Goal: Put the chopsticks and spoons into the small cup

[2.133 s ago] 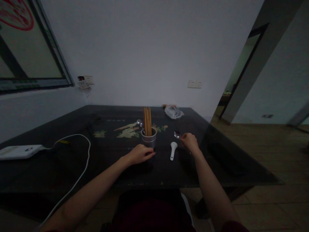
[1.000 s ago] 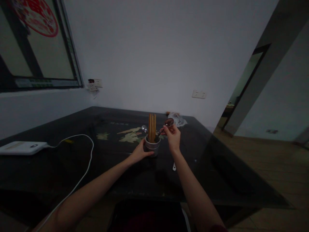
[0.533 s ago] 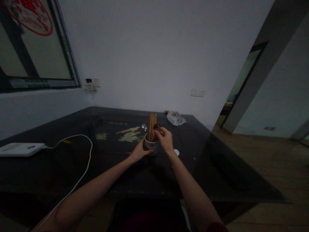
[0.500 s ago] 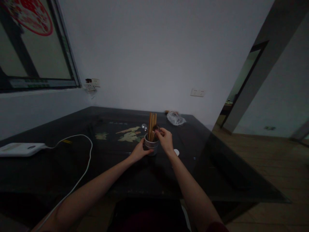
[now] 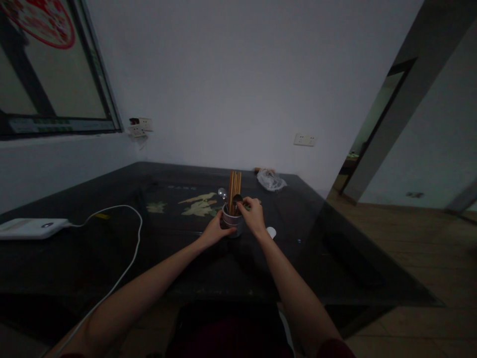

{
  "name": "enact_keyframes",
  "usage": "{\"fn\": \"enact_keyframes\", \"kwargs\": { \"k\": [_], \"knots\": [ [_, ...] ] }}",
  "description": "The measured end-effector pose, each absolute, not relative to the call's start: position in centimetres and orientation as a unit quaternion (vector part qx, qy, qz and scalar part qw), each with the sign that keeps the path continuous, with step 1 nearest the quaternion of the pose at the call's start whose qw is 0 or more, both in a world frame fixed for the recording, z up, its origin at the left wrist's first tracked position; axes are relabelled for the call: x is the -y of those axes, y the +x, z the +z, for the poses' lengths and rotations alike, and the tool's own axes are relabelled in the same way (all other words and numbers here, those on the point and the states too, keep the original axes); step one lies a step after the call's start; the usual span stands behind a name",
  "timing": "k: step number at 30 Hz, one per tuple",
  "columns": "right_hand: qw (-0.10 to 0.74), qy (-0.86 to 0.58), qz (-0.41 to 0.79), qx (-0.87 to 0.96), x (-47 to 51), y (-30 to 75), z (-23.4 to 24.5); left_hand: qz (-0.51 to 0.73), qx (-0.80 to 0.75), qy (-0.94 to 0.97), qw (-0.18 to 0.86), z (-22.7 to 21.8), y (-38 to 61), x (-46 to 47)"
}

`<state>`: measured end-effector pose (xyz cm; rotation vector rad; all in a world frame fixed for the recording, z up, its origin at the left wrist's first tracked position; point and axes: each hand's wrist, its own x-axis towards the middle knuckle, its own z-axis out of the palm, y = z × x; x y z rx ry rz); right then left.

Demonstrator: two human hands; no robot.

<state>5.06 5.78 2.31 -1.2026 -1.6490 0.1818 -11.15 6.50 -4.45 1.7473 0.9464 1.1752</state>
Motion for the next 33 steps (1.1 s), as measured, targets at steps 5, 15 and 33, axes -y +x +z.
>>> {"fn": "enact_keyframes", "kwargs": {
  "k": [5,15,33],
  "knots": [
    [0.493,-0.507,0.030,0.706,-6.0,5.7,2.5,0.464,-0.375,0.696,0.400,-4.7,-11.2,-6.6],
    [0.492,-0.516,0.025,0.701,-6.0,5.9,2.4,0.464,-0.377,0.683,0.420,-4.0,-11.1,-6.1],
    [0.516,-0.501,0.015,0.695,-5.3,5.1,3.8,0.464,-0.381,0.690,0.403,-4.1,-11.3,-6.3]
  ]
}}
